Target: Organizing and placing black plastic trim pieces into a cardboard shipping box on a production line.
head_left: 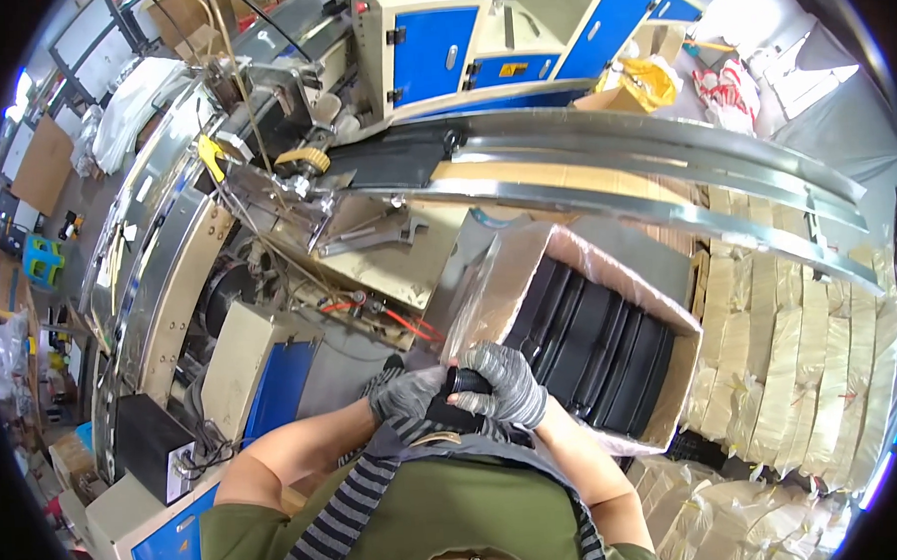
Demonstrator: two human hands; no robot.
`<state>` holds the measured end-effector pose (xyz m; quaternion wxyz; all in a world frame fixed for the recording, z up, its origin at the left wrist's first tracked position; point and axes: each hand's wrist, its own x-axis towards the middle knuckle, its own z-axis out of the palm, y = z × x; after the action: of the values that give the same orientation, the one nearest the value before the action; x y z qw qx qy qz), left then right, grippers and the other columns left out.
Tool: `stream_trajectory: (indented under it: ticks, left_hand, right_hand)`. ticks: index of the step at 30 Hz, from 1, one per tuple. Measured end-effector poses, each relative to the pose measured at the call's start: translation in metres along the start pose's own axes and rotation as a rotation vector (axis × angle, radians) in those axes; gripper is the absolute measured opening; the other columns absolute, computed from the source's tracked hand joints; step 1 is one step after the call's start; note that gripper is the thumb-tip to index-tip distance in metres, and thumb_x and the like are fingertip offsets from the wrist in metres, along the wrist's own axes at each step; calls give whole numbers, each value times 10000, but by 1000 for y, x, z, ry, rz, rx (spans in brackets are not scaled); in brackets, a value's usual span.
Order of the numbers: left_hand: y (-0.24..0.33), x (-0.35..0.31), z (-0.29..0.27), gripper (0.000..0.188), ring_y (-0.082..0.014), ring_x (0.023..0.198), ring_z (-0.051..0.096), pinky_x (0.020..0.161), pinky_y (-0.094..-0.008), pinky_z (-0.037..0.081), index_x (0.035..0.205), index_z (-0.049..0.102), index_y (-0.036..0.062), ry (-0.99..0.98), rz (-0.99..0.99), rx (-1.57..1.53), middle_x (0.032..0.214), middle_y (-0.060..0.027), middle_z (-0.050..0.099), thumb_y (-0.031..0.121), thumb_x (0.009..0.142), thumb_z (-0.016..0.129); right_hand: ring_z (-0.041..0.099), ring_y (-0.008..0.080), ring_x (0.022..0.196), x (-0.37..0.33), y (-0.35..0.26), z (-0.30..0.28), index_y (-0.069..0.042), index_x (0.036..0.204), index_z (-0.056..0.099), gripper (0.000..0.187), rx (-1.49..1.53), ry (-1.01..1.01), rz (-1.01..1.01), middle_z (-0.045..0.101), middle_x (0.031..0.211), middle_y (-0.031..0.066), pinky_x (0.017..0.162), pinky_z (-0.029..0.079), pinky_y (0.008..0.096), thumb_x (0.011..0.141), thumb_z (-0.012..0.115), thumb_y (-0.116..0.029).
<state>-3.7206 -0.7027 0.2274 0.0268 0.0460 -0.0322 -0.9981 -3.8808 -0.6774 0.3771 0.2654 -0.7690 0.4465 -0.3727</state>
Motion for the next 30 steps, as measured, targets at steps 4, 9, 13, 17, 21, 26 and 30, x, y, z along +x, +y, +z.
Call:
stream_trajectory:
  ticks: [4,9,13,17,21,26,30]
  left_hand:
    - [45,-10,115,424,-82,922,541,838,-239,447,1215,499,51,161,184,244,1064,-13,557,328,897,552]
    - [150,36,200,250,-84,807,573,708,-225,485,1130,534,47,-107,343,6,958,-30,575,188,925,504]
    - [238,103,224,227,-99,760,549,654,-256,479,945,582,73,641,759,1195,822,-35,574,265,945,461]
    - [275,162,188,580,-384,1158,481,984,-442,360,1167,553,37,1042,553,1816,1184,-266,536,514,847,475]
    - [235,172,233,539,-422,1183,454,990,-468,352,1144,597,64,1260,489,1608,1192,-289,524,492,844,463]
    - [259,154,185,325,-427,955,582,833,-478,438,792,682,-24,1010,680,1939,810,-287,623,234,821,486]
    - [258,136,153,273,-398,974,501,803,-468,427,949,608,-68,1087,279,2606,1009,-223,549,134,785,525]
  right_hand:
    - [607,301,769,36,1,-27,-58,1066,582,441,-165,80,-36,618,862,124,696,490,383,734,728,-309]
    - [500,334,995,120,-17,-67,-47,1072,551,376,-709,716,-29,518,1079,167,846,429,410,797,661,-279]
    - [600,364,837,168,-8,-103,-68,1070,573,323,-618,594,141,611,921,181,764,476,416,801,646,-231]
    - [607,379,873,191,38,-130,-50,1008,627,264,-692,333,462,636,909,214,774,482,431,811,598,-223]
    - [589,388,957,186,64,-174,-37,901,688,231,-709,98,735,633,966,226,821,480,412,776,611,-215]
    - [590,391,994,208,97,-159,3,904,681,236,-739,66,851,620,973,268,827,493,408,747,601,-154]
    - [602,384,928,226,112,-128,-32,879,693,286,-852,-3,867,636,941,229,801,494,405,698,667,-253]
